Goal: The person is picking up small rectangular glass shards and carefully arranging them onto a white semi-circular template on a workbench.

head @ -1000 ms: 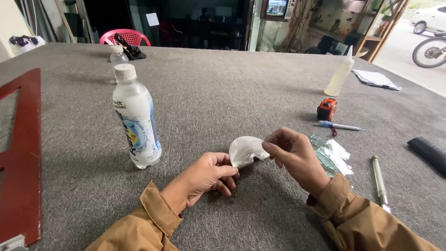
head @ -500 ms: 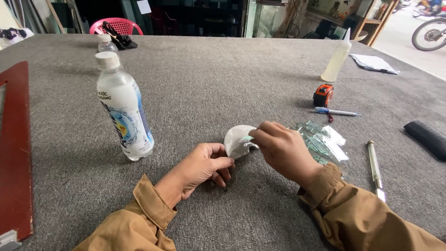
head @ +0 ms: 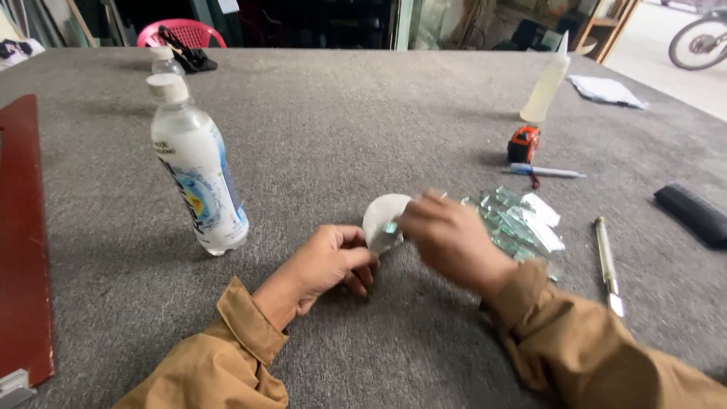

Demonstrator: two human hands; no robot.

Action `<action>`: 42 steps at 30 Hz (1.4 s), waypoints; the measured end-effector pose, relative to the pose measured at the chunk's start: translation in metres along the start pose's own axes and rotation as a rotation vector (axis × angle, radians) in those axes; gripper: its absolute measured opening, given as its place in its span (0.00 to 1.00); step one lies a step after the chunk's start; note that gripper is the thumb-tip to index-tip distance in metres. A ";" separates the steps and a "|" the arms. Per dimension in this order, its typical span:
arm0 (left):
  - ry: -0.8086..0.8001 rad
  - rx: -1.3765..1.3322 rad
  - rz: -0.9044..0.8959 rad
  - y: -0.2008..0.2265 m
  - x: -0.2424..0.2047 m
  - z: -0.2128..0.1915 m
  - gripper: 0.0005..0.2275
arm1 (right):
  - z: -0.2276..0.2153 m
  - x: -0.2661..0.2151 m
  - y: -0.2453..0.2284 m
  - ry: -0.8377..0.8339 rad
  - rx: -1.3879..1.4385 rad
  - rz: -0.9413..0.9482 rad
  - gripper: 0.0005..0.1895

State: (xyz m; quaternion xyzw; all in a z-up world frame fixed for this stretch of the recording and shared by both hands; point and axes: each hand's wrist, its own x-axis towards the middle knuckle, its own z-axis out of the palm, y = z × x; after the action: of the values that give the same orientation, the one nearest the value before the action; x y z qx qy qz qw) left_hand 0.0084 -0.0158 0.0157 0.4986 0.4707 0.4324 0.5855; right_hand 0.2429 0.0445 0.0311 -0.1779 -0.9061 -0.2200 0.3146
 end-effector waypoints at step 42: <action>0.029 -0.062 -0.032 -0.004 0.005 -0.005 0.09 | -0.019 -0.010 -0.031 -0.051 0.162 0.171 0.08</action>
State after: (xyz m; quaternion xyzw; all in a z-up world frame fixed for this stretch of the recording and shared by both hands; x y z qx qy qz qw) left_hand 0.0049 -0.0104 0.0112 0.4661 0.4735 0.4446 0.6007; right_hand 0.2455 0.0068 0.0294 -0.2343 -0.9101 -0.1140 0.3224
